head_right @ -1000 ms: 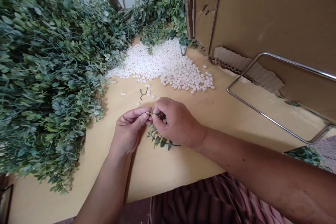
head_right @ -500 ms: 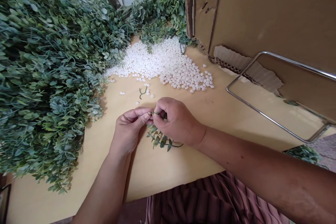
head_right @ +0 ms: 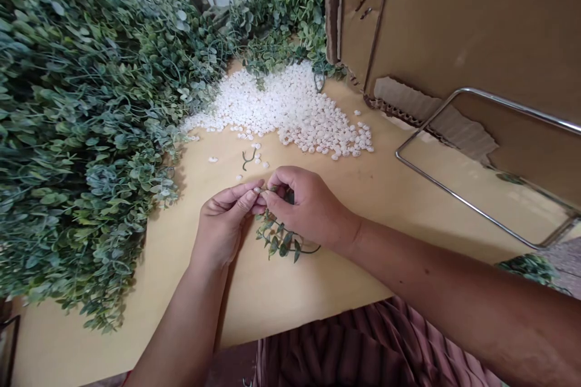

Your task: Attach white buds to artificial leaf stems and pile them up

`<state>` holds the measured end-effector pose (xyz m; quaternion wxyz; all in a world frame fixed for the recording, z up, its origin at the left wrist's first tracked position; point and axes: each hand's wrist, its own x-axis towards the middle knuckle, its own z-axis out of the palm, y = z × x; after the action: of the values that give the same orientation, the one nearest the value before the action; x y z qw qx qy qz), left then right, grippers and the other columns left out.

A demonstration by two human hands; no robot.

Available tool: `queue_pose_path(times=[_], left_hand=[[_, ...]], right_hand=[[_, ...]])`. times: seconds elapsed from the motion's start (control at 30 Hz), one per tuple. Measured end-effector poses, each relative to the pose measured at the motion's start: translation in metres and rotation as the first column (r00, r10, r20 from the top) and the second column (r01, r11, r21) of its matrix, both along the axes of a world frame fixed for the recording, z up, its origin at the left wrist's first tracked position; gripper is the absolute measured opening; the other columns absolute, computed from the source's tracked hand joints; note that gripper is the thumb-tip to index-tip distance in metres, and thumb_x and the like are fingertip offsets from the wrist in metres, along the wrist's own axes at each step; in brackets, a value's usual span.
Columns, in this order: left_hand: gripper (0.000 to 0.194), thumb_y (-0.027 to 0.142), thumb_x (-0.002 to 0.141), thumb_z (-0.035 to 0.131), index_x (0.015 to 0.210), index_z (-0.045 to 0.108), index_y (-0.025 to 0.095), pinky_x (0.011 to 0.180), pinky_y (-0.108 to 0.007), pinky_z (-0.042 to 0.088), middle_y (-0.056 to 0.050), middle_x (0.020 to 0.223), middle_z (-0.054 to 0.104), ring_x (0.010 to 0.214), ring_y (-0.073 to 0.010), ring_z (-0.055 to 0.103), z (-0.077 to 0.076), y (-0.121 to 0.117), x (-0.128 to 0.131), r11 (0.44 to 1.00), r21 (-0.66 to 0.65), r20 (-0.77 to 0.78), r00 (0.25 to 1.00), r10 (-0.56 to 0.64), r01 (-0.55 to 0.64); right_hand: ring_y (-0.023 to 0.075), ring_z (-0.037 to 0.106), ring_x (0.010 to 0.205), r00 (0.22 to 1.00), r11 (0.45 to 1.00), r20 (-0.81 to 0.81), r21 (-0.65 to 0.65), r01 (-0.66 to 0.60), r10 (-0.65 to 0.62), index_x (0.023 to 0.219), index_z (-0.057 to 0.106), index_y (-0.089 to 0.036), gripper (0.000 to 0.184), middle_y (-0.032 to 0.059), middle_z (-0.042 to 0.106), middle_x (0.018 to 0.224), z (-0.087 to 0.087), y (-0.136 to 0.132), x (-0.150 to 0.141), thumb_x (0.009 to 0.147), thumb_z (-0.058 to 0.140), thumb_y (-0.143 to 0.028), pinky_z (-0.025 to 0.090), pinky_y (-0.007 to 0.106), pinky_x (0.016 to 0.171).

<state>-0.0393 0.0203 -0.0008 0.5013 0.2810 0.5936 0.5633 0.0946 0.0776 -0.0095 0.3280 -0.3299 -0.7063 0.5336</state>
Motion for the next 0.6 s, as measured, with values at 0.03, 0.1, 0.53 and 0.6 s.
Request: queue_pose_path(times=[0.03,0.1,0.53,0.6], left_hand=[[0.02,0.028,0.06,0.077,0.077,0.074,0.02,0.059,-0.018,0.053,-0.001,0.062,0.07,0.057,-0.0086,0.063,-0.0002,0.0,-0.0001,1.0,0.008,0.003,1.0,-0.007,0.007],[0.019,0.029,0.06,0.077,0.076,0.074,0.02,0.059,-0.018,0.053,-0.001,0.062,0.07,0.057,-0.0083,0.063,0.0,0.0002,-0.0002,1.0,0.013,0.007,1.0,-0.02,0.02],[0.021,0.029,0.062,0.075,0.078,0.072,0.016,0.059,-0.02,0.053,-0.001,0.062,0.07,0.057,-0.0088,0.062,0.001,0.0007,-0.0004,1.0,-0.028,-0.06,0.998,-0.014,0.013],[0.02,0.028,0.061,0.076,0.077,0.072,0.016,0.059,-0.02,0.053,-0.001,0.062,0.07,0.058,-0.0095,0.063,0.0009,0.001,0.0001,1.0,-0.025,-0.07,0.997,-0.02,0.018]], right_hand=[[0.0088,0.044,0.055,1.0,1.0,0.007,0.005,0.006,-0.006,0.065,0.051,-0.016,0.01,-0.0026,0.048,0.058,-0.0001,0.0001,-0.0003,0.075,0.052,-0.018,0.037,0.021,0.052],[0.0083,0.042,0.053,1.0,1.0,0.019,0.006,0.01,-0.01,0.063,0.05,-0.016,0.011,-0.0034,0.046,0.057,-0.0002,0.0,-0.0007,0.074,0.052,-0.016,0.036,0.021,0.05],[0.0085,0.043,0.055,0.999,1.0,0.03,0.019,0.021,-0.022,0.061,0.047,-0.017,0.013,-0.0034,0.047,0.056,0.0027,0.0004,-0.0013,0.072,0.053,-0.015,0.036,0.021,0.051],[0.0085,0.043,0.054,0.999,0.999,0.028,0.022,0.026,-0.027,0.06,0.046,-0.017,0.013,-0.0035,0.047,0.056,0.0029,0.0003,-0.0014,0.071,0.053,-0.015,0.036,0.021,0.051]])
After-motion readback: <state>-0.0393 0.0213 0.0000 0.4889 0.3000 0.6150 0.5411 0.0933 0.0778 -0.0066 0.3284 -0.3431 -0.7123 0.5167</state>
